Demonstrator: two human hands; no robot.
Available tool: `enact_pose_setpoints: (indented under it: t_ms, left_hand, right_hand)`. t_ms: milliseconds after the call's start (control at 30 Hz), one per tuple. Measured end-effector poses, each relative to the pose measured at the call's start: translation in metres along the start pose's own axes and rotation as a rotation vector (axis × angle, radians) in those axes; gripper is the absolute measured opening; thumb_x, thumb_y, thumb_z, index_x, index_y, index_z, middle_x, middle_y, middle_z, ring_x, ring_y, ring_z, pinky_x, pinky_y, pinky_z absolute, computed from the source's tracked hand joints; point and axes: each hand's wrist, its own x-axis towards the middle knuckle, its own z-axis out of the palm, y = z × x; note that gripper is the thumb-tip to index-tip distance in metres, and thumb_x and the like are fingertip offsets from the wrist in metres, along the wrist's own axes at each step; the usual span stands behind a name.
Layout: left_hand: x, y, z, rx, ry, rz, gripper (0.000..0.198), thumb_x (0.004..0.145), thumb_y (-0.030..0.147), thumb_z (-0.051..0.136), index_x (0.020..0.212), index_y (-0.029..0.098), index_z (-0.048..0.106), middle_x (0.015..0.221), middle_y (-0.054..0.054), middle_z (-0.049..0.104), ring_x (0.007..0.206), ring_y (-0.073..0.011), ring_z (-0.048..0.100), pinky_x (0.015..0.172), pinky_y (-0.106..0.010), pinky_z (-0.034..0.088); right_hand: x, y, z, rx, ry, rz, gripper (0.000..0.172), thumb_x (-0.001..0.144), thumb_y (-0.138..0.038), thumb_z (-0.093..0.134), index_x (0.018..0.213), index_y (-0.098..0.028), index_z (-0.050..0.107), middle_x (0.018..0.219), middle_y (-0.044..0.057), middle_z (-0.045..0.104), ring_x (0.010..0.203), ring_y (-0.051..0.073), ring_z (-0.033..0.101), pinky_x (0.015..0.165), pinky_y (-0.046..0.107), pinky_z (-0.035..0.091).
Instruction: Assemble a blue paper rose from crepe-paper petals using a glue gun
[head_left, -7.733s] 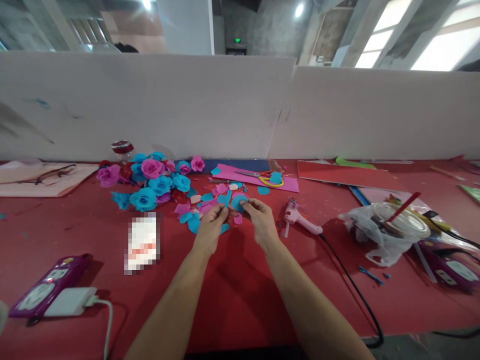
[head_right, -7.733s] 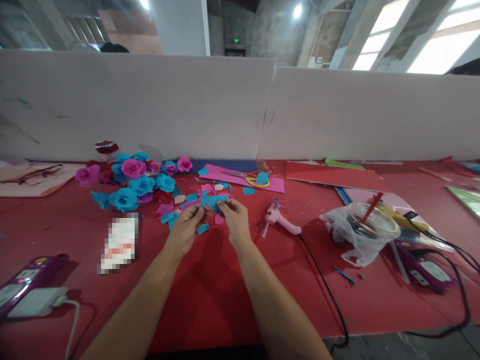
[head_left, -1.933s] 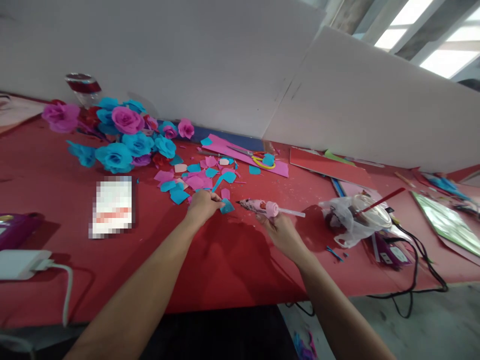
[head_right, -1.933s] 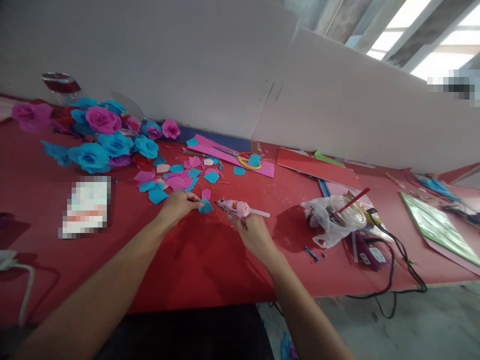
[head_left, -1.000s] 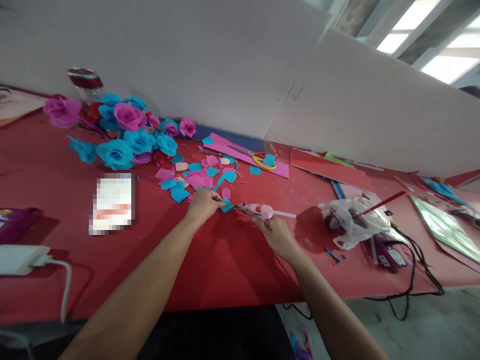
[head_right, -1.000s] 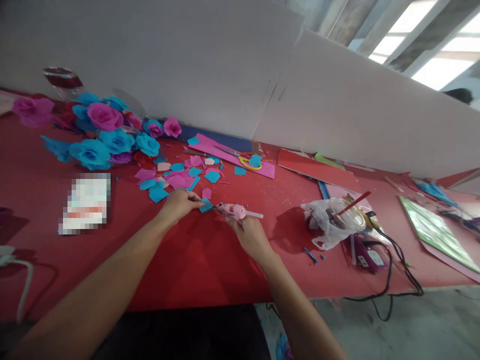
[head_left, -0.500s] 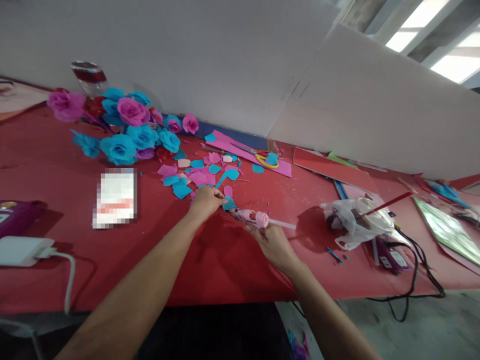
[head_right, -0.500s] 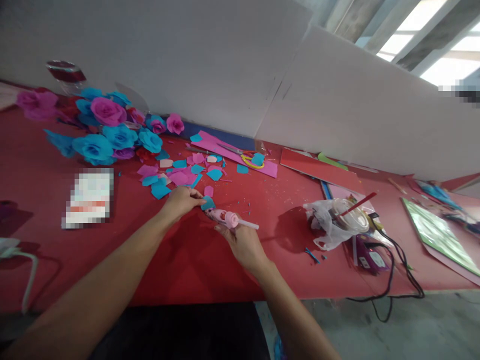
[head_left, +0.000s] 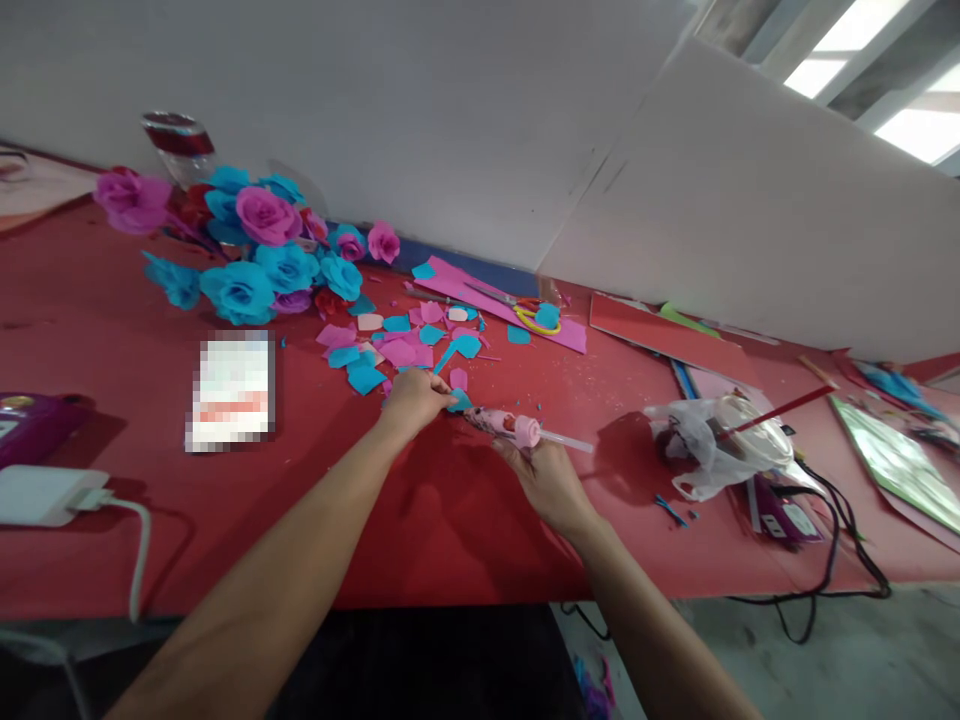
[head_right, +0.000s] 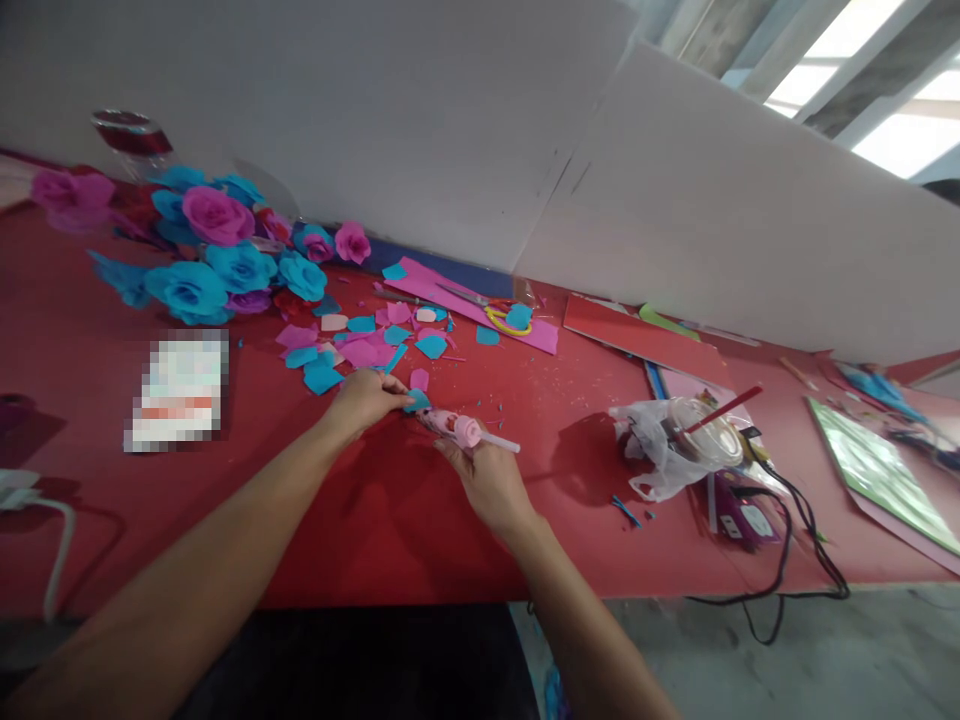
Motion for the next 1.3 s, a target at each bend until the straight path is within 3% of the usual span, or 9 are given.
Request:
enact_pose_setpoints:
  t_ms: [400,1067,1300]
  left_hand:
    - [0.001,-0.001,0.0,0.019,0.0,0.002,0.007,0.064,0.026,0.072,0.067,0.02,0.071,0.072,-0.003,0.071,0.07,-0.0171,0.062,0.063,-0.026,0.042]
    - [0.0,0.001,-0.001,0.007,-0.02,0.001,0.007,0.065,0.027,0.071,0.065,0.019,0.07,0.068,-0.002,0.069,0.068,-0.0163,0.061,0.065,-0.026,0.041]
    - [0.002,-0.003,0.002,-0.084,-0.001,-0.014,0.006,0.062,0.025,0.071,0.061,0.02,0.067,0.071,-0.004,0.07,0.07,-0.018,0.062,0.064,-0.028,0.042]
  right_hand:
    - [-0.007,-0.002,-0.01,-0.021,-0.033,0.039,0.035,0.091,-0.034,0.047,0.123,-0.024,0.059,0.121,0.009,0.064,0.113,0.026,0.059,0.099,0.039,0.043]
    - [-0.002,0.007,0.001,-0.074,-0.022,0.042,0.035,0.091,-0.035,0.048,0.122,-0.025,0.059,0.12,0.007,0.065,0.109,0.025,0.062,0.092,0.035,0.047]
    - [-0.017,0.007,-0.022,-0.152,0.003,0.065,0.035,0.092,-0.037,0.043,0.121,-0.024,0.059,0.113,0.01,0.067,0.106,0.026,0.062,0.091,0.037,0.046]
